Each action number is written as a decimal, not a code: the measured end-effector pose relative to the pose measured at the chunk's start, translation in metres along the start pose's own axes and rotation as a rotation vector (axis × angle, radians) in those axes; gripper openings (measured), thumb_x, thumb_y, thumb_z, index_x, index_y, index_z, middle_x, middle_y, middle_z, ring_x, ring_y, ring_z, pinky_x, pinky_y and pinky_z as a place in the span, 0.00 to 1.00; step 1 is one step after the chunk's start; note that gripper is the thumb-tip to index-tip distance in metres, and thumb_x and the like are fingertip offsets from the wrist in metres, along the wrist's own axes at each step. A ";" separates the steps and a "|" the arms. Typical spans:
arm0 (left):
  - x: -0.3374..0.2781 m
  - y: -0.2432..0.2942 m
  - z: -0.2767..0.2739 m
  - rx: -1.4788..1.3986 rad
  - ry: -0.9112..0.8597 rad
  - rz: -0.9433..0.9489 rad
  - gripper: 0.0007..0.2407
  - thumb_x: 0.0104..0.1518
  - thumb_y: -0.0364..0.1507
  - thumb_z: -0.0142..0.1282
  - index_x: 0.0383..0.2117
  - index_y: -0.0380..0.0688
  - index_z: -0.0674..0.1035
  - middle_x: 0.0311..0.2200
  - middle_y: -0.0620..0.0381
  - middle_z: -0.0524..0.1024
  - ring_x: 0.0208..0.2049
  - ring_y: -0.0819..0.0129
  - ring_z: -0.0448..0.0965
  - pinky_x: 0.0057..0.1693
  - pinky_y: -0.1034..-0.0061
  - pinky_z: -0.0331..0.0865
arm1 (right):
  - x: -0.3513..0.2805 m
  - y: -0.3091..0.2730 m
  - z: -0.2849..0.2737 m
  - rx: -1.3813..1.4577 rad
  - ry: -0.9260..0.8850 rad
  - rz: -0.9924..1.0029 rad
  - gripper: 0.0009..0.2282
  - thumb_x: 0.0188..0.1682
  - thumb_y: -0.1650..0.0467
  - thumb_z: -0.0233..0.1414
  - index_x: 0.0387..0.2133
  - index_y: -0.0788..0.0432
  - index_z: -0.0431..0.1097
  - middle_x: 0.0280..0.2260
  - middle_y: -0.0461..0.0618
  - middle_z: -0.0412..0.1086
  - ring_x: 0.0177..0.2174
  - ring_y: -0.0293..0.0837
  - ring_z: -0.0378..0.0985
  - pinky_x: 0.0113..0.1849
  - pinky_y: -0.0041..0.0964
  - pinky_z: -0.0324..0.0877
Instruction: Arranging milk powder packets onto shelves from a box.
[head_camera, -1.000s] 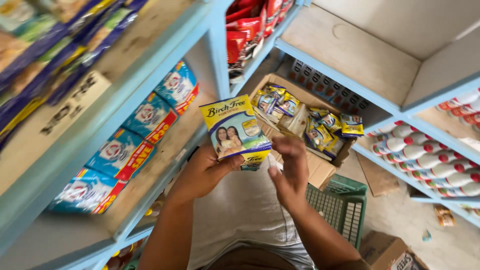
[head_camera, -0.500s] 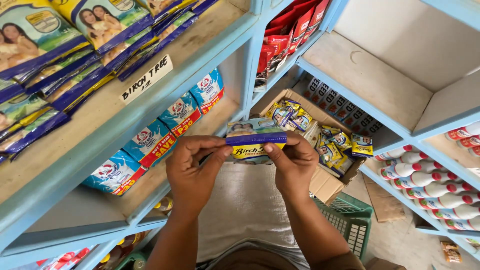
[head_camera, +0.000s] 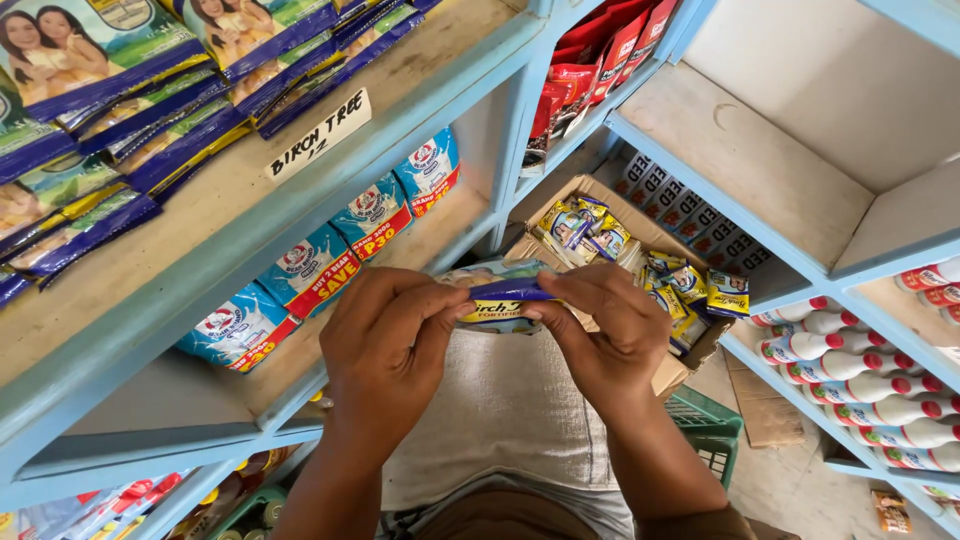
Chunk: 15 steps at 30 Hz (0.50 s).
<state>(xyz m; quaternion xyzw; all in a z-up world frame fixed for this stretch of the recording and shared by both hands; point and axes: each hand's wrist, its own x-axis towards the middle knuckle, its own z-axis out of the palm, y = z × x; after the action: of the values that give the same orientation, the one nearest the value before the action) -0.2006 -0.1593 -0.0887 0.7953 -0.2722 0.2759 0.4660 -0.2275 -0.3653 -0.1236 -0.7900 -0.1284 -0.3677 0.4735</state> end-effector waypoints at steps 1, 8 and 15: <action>0.001 0.002 -0.001 0.001 0.002 0.000 0.06 0.54 0.21 0.67 0.35 0.42 0.82 0.31 0.57 0.77 0.33 0.66 0.78 0.39 0.73 0.70 | 0.005 -0.005 -0.002 0.001 -0.001 -0.001 0.14 0.40 0.76 0.69 0.40 0.65 0.77 0.34 0.51 0.77 0.36 0.39 0.80 0.39 0.31 0.73; 0.005 0.006 -0.008 -0.021 0.005 0.073 0.06 0.54 0.19 0.66 0.34 0.41 0.82 0.32 0.56 0.76 0.34 0.65 0.76 0.40 0.72 0.69 | 0.041 -0.039 -0.016 -0.158 -0.106 -0.136 0.15 0.35 0.71 0.70 0.35 0.62 0.78 0.31 0.50 0.71 0.34 0.45 0.72 0.37 0.38 0.67; 0.006 0.010 -0.012 0.015 -0.021 0.057 0.06 0.54 0.21 0.67 0.35 0.42 0.81 0.33 0.56 0.74 0.34 0.65 0.76 0.41 0.71 0.69 | 0.051 -0.032 -0.022 -0.285 -0.193 -0.451 0.12 0.40 0.71 0.70 0.34 0.59 0.77 0.31 0.47 0.70 0.32 0.46 0.74 0.34 0.39 0.68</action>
<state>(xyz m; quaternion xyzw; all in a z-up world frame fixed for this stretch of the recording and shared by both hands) -0.2054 -0.1536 -0.0730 0.7935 -0.2977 0.2828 0.4492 -0.2198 -0.3747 -0.0611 -0.8314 -0.2922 -0.4013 0.2497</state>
